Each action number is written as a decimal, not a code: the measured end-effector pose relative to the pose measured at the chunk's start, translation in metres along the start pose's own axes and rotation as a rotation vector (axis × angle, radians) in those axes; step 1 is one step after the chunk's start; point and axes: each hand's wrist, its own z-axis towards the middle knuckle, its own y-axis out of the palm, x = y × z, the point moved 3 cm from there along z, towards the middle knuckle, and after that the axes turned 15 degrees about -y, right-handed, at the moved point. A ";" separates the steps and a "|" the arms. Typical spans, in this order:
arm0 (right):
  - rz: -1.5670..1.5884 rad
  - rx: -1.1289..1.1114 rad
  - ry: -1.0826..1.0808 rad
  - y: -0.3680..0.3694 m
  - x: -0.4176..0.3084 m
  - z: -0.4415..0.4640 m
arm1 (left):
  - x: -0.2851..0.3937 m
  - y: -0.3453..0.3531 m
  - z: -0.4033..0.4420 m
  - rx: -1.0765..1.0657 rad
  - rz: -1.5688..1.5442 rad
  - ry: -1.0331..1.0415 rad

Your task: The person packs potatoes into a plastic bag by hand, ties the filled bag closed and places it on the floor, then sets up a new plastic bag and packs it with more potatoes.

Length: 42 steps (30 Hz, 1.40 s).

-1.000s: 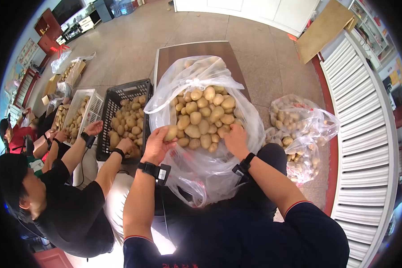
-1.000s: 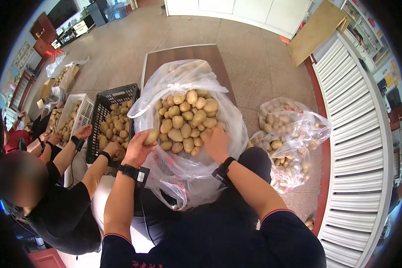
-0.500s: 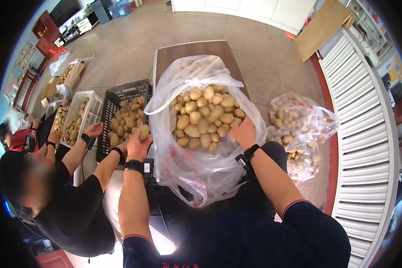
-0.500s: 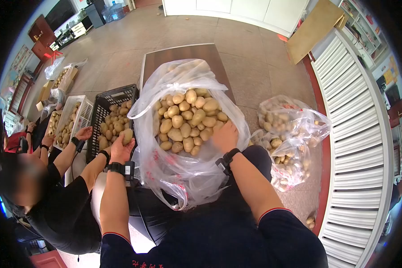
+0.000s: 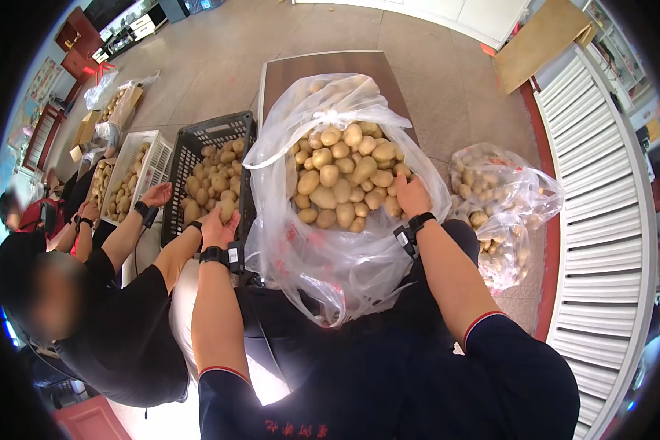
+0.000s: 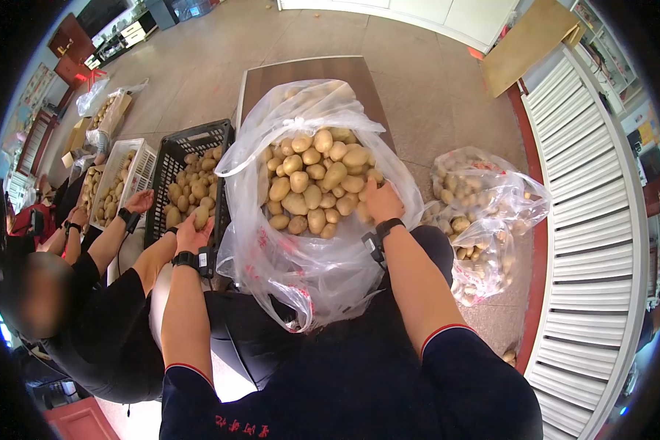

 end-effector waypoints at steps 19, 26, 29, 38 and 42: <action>0.040 0.136 -0.165 0.016 0.011 -0.006 | -0.001 -0.009 0.010 0.175 0.962 0.580; 0.045 0.148 -0.288 0.021 0.012 -0.003 | 0.001 -0.023 0.013 0.402 1.058 0.880; 0.081 0.131 -0.271 0.017 0.012 -0.005 | 0.012 0.023 -0.054 0.622 1.601 0.688; -0.021 0.179 -0.227 0.017 0.014 -0.012 | 0.015 0.133 -0.142 -0.513 0.043 0.107; -0.008 0.296 -0.330 0.015 0.015 -0.009 | 0.018 0.213 -0.265 -1.128 0.239 0.159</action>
